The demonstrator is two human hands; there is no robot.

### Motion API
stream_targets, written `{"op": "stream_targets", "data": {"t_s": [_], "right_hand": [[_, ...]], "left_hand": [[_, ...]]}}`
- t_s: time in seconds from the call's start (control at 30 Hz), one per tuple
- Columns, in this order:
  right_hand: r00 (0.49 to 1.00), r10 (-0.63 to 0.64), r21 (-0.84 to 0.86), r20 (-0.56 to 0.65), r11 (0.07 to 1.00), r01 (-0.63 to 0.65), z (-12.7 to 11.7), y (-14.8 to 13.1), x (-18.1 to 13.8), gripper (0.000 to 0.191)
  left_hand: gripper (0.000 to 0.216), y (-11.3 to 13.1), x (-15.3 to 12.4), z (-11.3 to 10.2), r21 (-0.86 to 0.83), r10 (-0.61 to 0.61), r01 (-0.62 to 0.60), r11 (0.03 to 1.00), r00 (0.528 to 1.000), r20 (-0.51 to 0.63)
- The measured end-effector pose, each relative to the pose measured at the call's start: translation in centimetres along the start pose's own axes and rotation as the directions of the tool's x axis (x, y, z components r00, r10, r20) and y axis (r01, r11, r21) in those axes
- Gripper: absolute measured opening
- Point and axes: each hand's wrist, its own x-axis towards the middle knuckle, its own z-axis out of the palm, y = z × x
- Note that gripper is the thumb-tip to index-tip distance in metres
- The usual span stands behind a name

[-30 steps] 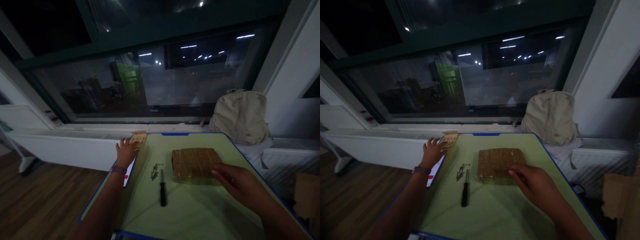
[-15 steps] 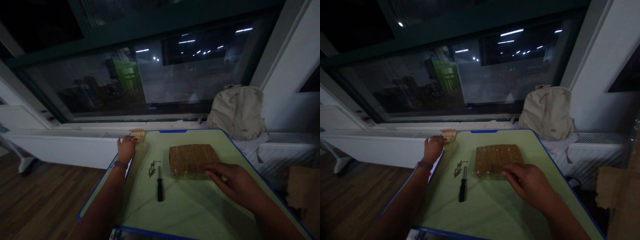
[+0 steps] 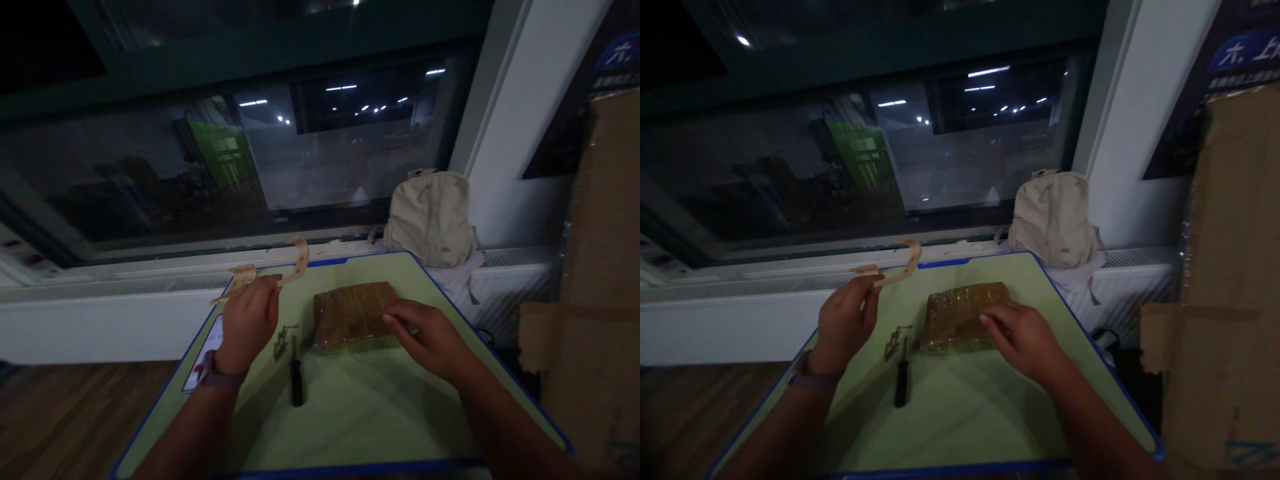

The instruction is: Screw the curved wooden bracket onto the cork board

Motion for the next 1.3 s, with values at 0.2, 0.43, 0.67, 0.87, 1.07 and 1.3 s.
{"op": "stream_targets", "data": {"t_s": [0.2,0.43,0.67,0.87,1.07,1.3], "right_hand": [[1.000,0.007,0.214,-0.027,0.977,-0.001,1.7,-0.8,-0.7,0.055],[0.990,-0.109,0.063,0.088,0.993,0.104,2.1,-1.0,-0.7,0.031],[0.994,-0.059,-0.059,0.097,0.996,0.065,1.9,-0.7,-0.5,0.027],[0.993,-0.031,-0.046,0.113,0.998,0.036,1.7,-0.2,-0.2,0.021],[0.974,0.084,0.054,-0.212,0.996,-0.074,0.7,1.4,0.2,0.014],[0.971,0.214,0.261,-0.103,0.948,-0.181,0.1,3.1,0.2,0.032]], "left_hand": [[0.024,9.1,0.2,-1.1,-0.197,0.297,-0.305,0.932,0.952,-0.070],[0.030,11.4,-1.2,0.1,-0.299,0.408,-0.430,0.852,0.903,-0.136],[0.029,10.4,-2.0,0.3,-0.329,0.395,-0.428,0.842,0.904,-0.166],[0.031,9.7,-3.1,0.8,-0.353,0.346,-0.375,0.857,0.927,-0.145],[0.023,9.2,-2.9,1.0,-0.422,0.299,-0.339,0.841,0.941,-0.159],[0.017,9.5,-2.2,0.8,-0.564,0.204,-0.249,0.787,0.969,-0.142]]}}
